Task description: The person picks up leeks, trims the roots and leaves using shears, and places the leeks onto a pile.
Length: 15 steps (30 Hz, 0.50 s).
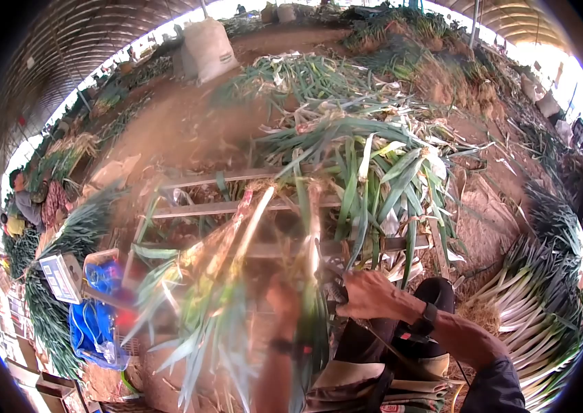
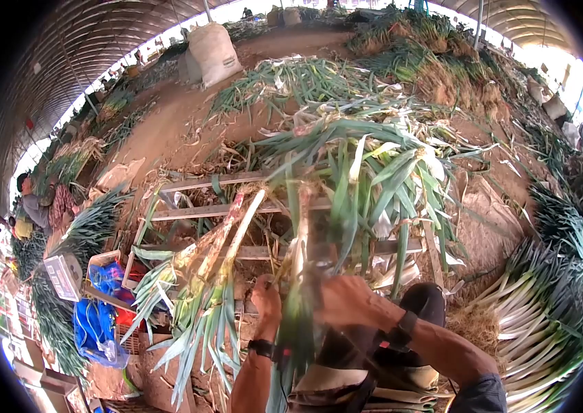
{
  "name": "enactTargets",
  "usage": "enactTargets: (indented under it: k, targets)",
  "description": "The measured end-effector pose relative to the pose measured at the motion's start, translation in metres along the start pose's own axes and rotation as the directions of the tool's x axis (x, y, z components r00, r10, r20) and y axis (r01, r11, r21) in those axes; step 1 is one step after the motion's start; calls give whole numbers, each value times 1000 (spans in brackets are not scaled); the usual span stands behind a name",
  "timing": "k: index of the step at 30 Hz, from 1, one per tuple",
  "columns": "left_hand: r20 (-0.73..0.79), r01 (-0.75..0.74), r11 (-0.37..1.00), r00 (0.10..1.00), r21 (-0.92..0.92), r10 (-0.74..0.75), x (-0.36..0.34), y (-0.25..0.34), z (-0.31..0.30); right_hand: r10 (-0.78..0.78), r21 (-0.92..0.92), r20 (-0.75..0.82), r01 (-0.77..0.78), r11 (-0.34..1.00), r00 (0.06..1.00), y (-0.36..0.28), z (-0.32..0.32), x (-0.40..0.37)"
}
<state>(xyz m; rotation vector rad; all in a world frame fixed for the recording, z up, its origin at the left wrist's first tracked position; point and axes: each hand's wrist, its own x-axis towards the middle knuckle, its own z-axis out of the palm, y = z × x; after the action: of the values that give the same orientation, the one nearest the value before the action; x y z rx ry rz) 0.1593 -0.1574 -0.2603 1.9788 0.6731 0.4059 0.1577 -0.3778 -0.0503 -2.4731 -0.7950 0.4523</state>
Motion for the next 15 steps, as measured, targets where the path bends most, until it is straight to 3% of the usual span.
enactTargets:
  k: [3, 5, 9, 12, 15]
  targets:
    - [-5, -90, 990, 996, 105, 91, 0, 3, 0, 41, -22, -3, -41, 999, 999, 4, -7, 19]
    - [-9, -58, 985, 998, 160, 60, 2, -2, 5, 77, -76, 32, -74, 994, 997, 5, -16, 29]
    - [59, 66, 987, 995, 149, -75, -1, -5, 8, 26, -91, -83, -33, 995, 996, 38, -1, 46]
    - [32, -41, 984, 999, 173, 36, -10, 10, 4, 90, -115, -48, -95, 989, 995, 30, -8, 61]
    - [91, 11, 983, 995, 181, -28, -14, 21, 2, 140, -117, -37, -143, 983, 989, 36, -7, 73]
